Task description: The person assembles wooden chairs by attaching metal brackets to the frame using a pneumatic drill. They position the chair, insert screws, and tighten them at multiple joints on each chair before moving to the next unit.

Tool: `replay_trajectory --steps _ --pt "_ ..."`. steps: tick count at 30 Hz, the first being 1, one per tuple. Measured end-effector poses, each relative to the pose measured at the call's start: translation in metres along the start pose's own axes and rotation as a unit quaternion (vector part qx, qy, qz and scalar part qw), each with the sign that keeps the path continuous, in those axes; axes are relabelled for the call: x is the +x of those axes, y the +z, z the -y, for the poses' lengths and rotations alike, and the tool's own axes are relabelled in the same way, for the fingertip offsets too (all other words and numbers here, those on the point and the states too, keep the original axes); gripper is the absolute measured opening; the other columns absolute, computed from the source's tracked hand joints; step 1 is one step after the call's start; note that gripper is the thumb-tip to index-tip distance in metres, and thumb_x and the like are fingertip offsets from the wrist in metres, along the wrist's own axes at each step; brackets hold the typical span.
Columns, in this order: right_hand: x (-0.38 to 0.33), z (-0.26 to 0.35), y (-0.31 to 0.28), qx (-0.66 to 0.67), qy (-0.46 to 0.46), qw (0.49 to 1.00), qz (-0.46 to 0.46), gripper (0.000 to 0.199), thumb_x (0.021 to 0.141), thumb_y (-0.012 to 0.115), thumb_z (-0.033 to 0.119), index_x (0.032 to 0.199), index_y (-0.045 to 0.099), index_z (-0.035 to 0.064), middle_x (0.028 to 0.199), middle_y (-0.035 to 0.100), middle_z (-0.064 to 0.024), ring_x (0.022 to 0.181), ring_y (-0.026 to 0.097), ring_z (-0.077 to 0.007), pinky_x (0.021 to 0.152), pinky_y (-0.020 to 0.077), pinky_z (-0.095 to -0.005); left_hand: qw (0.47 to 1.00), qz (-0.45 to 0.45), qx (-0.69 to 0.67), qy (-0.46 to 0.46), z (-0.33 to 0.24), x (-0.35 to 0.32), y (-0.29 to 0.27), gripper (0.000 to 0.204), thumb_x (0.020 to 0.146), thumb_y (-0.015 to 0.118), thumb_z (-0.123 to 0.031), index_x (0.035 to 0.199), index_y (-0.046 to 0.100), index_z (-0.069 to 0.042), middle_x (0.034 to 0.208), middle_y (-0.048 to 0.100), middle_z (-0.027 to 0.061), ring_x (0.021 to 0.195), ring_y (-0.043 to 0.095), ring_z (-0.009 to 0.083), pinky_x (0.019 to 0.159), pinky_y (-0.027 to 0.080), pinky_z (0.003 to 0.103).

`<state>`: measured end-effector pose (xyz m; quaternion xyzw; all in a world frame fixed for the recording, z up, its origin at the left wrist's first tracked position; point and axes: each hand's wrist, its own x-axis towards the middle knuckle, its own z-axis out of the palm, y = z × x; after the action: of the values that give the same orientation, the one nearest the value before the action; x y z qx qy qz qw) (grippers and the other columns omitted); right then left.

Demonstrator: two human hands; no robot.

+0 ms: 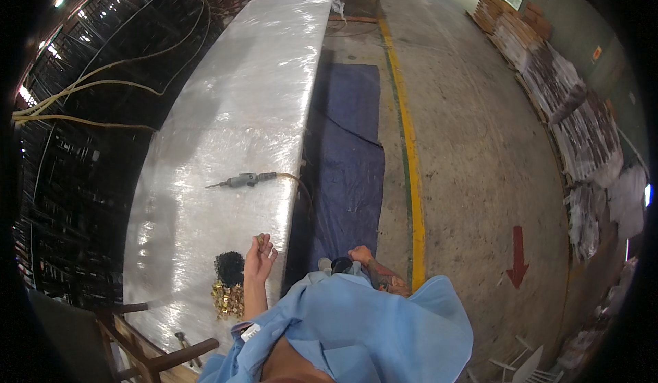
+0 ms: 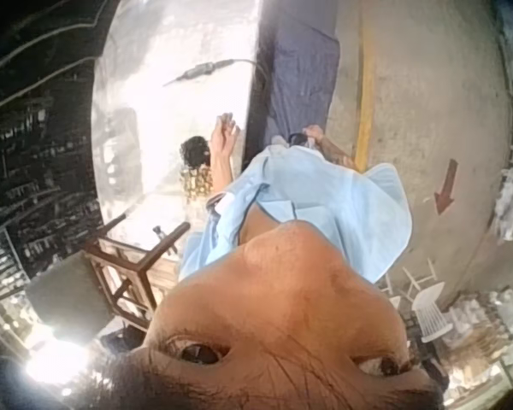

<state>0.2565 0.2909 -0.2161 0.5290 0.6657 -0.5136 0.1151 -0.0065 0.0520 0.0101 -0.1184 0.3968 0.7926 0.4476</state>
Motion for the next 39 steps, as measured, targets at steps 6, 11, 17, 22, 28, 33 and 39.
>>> replay_trajectory --steps 6,11,17,22,28,33,39 --pt "0.044 -0.06 0.002 -0.131 -0.201 0.969 0.052 0.032 0.083 0.062 0.031 0.095 0.072 0.0031 0.087 0.07 -0.0114 0.077 0.064 -0.0224 0.069 0.051 -0.0375 0.993 -0.111 -0.003 0.048 -0.004 0.011 -0.047 0.068 0.097 0.055 -0.044 0.148 0.032 -0.004 0.156 0.031 0.0102 0.144 0.025 0.0304 0.113 0.022 0.045" --pt "-0.01 -0.02 -0.002 0.152 -0.126 0.976 0.096 0.022 0.088 0.064 0.022 0.09 0.07 0.0003 0.079 0.066 -0.0021 0.067 0.059 -0.0136 0.059 0.0478 -0.032 0.958 -0.253 -0.088 0.103 -0.029 -0.012 -0.113 0.051 0.094 0.062 -0.041 0.133 0.05 -0.011 0.136 0.054 0.004 0.121 0.049 0.0196 0.097 0.04 0.038" --pt "0.012 -0.088 -0.017 0.259 -0.055 0.948 0.175 0.023 0.09 0.062 0.021 0.092 0.069 -0.0001 0.081 0.066 -0.0034 0.07 0.06 -0.0133 0.062 0.0488 -0.03 0.938 -0.32 -0.073 0.112 -0.02 -0.035 -0.13 0.044 0.096 0.06 -0.039 0.129 0.055 -0.01 0.126 0.061 0.0035 0.108 0.055 0.0179 0.086 0.042 0.033" --pt "0.003 -0.068 -0.024 0.187 -0.108 0.964 0.157 0.029 0.092 0.058 0.026 0.093 0.069 -0.0007 0.085 0.068 -0.0057 0.074 0.062 -0.0152 0.067 0.0503 -0.0307 0.933 -0.324 -0.107 0.113 -0.012 -0.04 -0.139 0.038 0.098 0.057 -0.038 0.125 0.054 -0.011 0.12 0.064 0.0051 0.106 0.056 0.018 0.082 0.044 0.034" --pt "0.02 -0.025 -0.014 0.068 -0.094 0.987 0.115 0.03 0.088 0.064 0.029 0.089 0.069 -0.0011 0.081 0.068 -0.0051 0.073 0.061 -0.0138 0.067 0.049 -0.0298 0.915 -0.341 -0.172 0.13 -0.011 -0.061 -0.155 0.035 0.1 0.052 -0.036 0.12 0.053 -0.007 0.117 0.064 0.0063 0.103 0.057 0.0198 0.079 0.046 0.036" --pt "0.008 0.013 -0.007 -0.016 -0.078 0.993 0.093 0.035 0.084 0.069 0.033 0.09 0.07 -0.0016 0.081 0.07 -0.0064 0.073 0.061 -0.0143 0.068 0.0483 -0.0299 0.925 -0.305 -0.17 0.149 -0.016 -0.063 -0.161 0.031 0.1 0.051 -0.03 0.121 0.051 -0.007 0.117 0.063 0.0074 0.103 0.057 0.0203 0.078 0.047 0.036" --pt "0.029 -0.004 0.006 0.015 -0.062 0.991 0.114 0.034 0.083 0.069 0.032 0.091 0.071 -0.0008 0.079 0.07 -0.0071 0.071 0.061 -0.0141 0.067 0.0489 -0.0305 0.915 -0.34 -0.149 0.158 -0.01 -0.077 -0.175 0.028 0.099 0.054 -0.025 0.119 0.054 -0.006 0.117 0.064 0.0072 0.098 0.059 0.0178 0.078 0.047 0.033"
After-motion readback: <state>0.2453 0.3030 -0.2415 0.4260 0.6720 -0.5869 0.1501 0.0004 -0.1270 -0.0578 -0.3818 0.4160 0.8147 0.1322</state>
